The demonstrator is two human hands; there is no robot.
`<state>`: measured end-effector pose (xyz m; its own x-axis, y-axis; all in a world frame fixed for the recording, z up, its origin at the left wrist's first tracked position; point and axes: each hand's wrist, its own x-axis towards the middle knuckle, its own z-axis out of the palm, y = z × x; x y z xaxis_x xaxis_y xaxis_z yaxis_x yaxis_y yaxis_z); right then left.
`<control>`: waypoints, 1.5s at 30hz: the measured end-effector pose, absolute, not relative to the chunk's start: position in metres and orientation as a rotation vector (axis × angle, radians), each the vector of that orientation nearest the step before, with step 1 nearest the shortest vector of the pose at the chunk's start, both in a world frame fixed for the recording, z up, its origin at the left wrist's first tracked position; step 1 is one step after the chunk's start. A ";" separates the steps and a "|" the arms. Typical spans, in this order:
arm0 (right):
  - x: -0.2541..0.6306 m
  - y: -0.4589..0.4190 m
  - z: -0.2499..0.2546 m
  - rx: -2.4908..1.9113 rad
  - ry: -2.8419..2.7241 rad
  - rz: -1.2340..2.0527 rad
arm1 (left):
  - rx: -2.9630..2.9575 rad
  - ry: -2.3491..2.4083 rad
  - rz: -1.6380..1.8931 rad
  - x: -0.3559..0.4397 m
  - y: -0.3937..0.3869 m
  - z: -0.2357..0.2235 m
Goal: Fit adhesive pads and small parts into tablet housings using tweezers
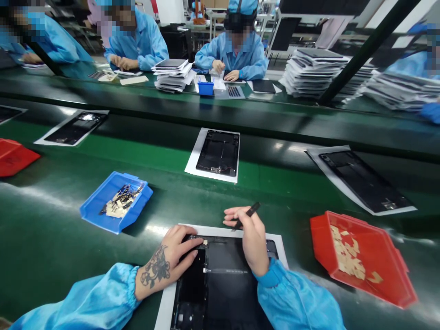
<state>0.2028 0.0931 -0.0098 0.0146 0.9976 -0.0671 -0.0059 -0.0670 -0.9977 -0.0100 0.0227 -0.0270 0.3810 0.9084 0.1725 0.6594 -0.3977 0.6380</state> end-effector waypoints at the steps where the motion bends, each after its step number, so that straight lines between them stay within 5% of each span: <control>1: 0.203 0.102 -0.006 -1.306 -1.211 1.198 | 2.170 1.342 0.705 -0.010 0.023 -0.027; 8: 0.196 0.218 0.005 -1.790 -1.741 0.721 | 2.090 1.322 0.742 -0.011 0.026 -0.027; 18: 0.148 0.311 -0.023 -2.368 -1.825 0.509 | 2.081 1.310 0.783 -0.013 0.027 -0.030; 35: 0.129 0.309 -0.019 -2.348 -1.762 0.668 | 1.767 1.262 1.138 -0.016 0.034 -0.032; 45: 0.201 0.277 -0.009 -2.148 -1.314 1.116 | 1.809 1.312 1.105 -0.016 0.033 -0.032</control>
